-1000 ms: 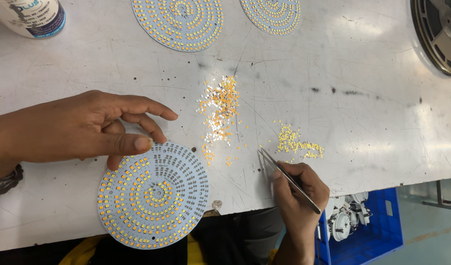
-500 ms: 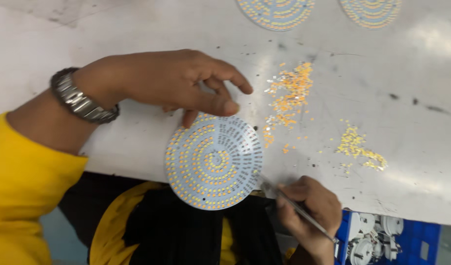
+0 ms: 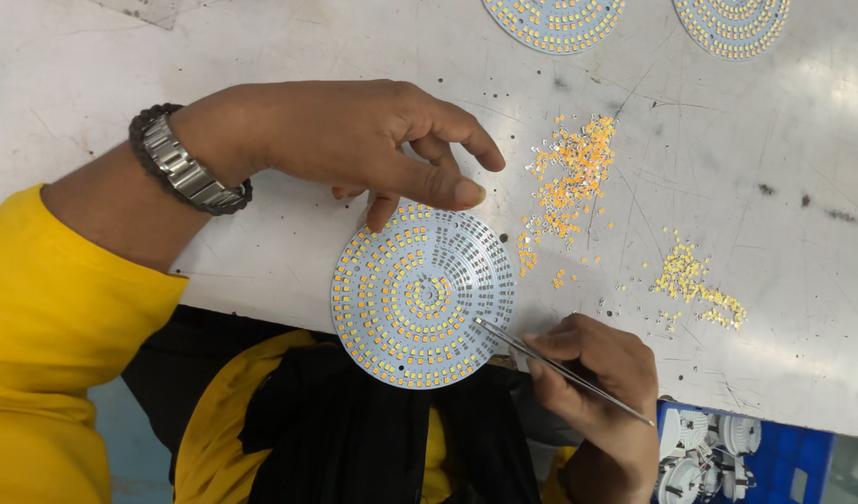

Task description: The person uses tweezers to pick up small yellow LED components from a pile on the table and places them one by one into empty slots on a circular LED board. The person repeats this process continuously across the clip.

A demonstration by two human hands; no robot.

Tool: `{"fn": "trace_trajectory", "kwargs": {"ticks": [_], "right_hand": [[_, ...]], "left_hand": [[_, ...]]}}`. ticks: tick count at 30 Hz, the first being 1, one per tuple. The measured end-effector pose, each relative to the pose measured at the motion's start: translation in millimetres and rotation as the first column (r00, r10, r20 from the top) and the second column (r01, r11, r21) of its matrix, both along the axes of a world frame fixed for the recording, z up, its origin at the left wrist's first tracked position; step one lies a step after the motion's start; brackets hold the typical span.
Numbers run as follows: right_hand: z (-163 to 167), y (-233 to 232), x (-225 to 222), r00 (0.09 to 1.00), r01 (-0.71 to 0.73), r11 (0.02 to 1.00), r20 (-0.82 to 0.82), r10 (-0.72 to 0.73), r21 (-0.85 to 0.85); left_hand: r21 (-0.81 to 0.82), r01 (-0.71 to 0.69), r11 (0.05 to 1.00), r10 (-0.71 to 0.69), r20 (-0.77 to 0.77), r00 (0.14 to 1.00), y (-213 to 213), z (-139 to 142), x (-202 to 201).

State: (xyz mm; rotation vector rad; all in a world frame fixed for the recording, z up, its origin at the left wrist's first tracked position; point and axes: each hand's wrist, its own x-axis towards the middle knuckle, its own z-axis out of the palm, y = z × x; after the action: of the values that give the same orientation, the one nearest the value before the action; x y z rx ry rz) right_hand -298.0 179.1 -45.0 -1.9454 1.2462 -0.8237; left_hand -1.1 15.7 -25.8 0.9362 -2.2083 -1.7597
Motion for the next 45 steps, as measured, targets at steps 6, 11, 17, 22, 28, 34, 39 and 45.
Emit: {"fn": "trace_trajectory", "kwargs": {"ticks": [6, 11, 17, 22, 28, 34, 39, 45], "right_hand": [[-7, 20, 9, 0.99, 0.028, 0.984, -0.128, -0.051, -0.178], [-14, 27, 12, 0.99, 0.047, 0.976, -0.12, -0.074, -0.211], [-9, 24, 15, 0.988, 0.046, 0.98, -0.134, -0.073, -0.192], [-6, 24, 15, 0.994, 0.036, 0.98, -0.096, -0.055, -0.197], [-8, 16, -21, 0.87, 0.492, 0.868, 0.005, -0.492, -0.066], [-13, 3, -59, 0.634, 0.772, 0.636, 0.061, -0.771, 0.007], [-16, 4, -61, 0.638, 0.767, 0.641, 0.079, -0.766, 0.019], [-14, 0, -57, 0.619, 0.781, 0.622, 0.068, -0.782, 0.05]], "left_hand": [[-0.034, -0.001, 0.999, 0.001, -0.004, 1.0, 0, -5, 3], [-0.05, 0.028, 0.998, -0.031, -0.056, 0.998, -1, -8, 3], [-0.032, 0.005, 0.999, -0.006, -0.031, 0.999, 0, -7, 3], [-0.026, 0.015, 1.0, -0.014, 0.043, 0.999, -1, -1, -1], [0.072, -0.043, 0.997, 0.02, 0.303, 0.953, -7, 9, -14], [0.175, -0.047, 0.984, -0.005, 0.284, 0.959, -12, 5, -21], [0.175, -0.034, 0.984, -0.048, 0.441, 0.896, -16, -8, -21], [0.177, 0.001, 0.984, -0.066, 0.361, 0.93, -18, -17, -16]]}}
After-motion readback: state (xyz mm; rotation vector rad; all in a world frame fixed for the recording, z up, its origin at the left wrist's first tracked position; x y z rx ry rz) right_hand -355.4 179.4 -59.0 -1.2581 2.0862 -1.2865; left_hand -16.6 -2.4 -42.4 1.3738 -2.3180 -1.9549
